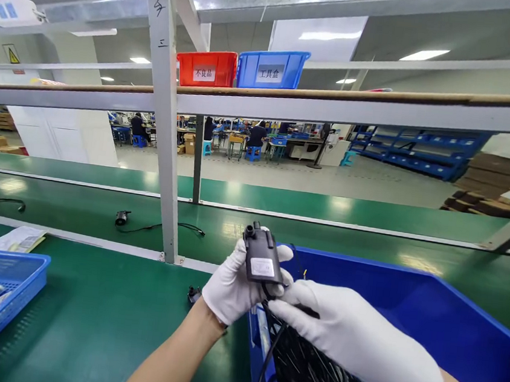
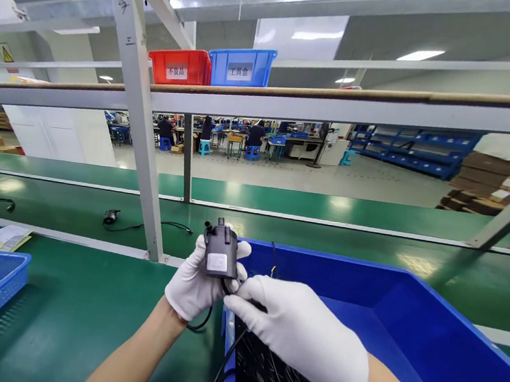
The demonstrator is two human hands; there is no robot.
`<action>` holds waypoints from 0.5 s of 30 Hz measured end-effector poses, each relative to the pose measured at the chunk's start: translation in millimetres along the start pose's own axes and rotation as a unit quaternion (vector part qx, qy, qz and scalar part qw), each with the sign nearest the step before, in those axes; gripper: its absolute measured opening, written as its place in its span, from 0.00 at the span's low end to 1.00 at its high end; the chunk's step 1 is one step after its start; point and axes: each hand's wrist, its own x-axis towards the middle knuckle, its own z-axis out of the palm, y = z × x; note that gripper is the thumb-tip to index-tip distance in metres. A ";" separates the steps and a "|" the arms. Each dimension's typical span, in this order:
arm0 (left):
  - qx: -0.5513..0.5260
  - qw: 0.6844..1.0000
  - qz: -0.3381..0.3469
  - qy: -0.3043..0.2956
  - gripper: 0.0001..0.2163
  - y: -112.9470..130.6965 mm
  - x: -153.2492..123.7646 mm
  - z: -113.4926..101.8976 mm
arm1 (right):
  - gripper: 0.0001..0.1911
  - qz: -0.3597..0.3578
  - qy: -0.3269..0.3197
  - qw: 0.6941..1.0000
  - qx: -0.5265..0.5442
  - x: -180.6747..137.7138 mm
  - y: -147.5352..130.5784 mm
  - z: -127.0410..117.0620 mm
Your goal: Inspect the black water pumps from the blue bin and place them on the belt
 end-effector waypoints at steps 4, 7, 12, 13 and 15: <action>0.100 0.994 0.036 0.007 0.29 1.7 -6.0 -6.8 | 0.20 0.021 -0.033 0.999 -0.020 -1.6 -3.1 6.5; 0.147 0.987 0.060 0.013 0.31 0.3 -9.6 -5.9 | 0.19 0.064 -0.024 0.997 0.023 -7.6 -1.0 6.0; 0.207 0.974 0.092 0.022 0.34 -8.9 -11.9 -8.8 | 0.24 0.153 0.047 0.979 0.125 -21.1 8.2 1.9; 0.209 0.973 0.093 0.022 0.34 -11.0 -11.8 -10.0 | 0.25 0.167 0.057 0.975 0.132 -22.7 8.8 1.3; 0.210 0.973 0.090 0.019 0.33 -14.9 -11.0 -12.6 | 0.28 0.184 0.069 0.970 0.143 -24.1 8.2 0.8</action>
